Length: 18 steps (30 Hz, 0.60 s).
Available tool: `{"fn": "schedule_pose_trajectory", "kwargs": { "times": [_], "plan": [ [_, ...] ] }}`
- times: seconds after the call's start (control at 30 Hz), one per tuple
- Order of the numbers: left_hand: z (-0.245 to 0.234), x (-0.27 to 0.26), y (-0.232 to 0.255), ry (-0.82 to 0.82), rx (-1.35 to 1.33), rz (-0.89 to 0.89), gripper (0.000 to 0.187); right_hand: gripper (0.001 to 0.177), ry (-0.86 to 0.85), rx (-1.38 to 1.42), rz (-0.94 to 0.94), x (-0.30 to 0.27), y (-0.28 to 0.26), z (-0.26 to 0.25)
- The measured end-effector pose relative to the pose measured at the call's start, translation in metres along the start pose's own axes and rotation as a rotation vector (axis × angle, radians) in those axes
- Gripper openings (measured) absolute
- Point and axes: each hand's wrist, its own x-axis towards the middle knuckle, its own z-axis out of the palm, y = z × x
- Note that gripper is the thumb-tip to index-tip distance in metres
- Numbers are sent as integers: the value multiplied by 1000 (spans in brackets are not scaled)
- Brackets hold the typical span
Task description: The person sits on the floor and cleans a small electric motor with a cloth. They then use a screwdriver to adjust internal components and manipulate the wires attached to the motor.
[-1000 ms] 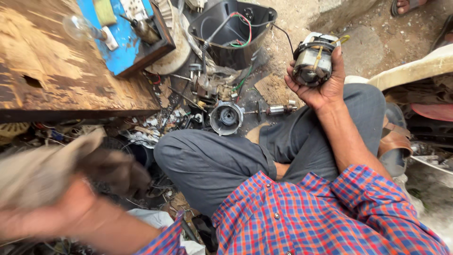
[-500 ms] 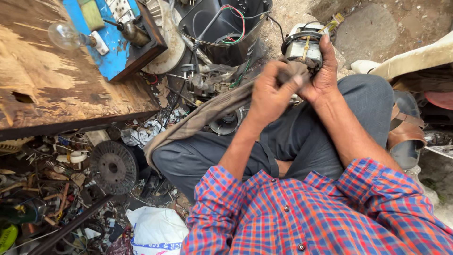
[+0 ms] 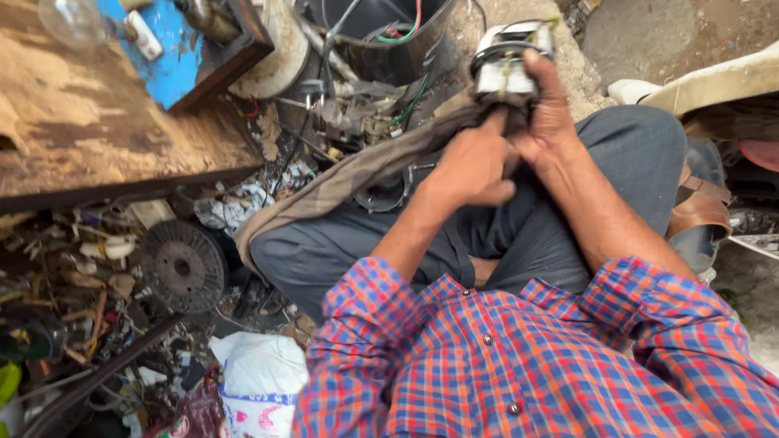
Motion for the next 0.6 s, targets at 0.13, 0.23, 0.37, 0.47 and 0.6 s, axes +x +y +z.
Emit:
{"fn": "schedule_pose_trajectory", "kwargs": {
  "times": [0.13, 0.23, 0.37, 0.47, 0.6],
  "plan": [
    [-4, -7, 4, 175, -428, 141, 35, 59, -43, 31, 38, -3, -9, 1],
    [-2, -5, 1, 2, -368, -140, 29, 61, -72, -19, 66, -10, 0, 5],
    [1, 1, -4, 211, -802, 54, 30, 66, -51, -52, 12, -4, -2, 16],
    [20, -6, -1, 305, -1729, 41, 45, 74, -181, 21, 73, -4, 0, 11],
    [34, 3, 6, 390, -2333, 281, 70, 81, -211, -111, 64, -5, -2, 12]
  ]
}}
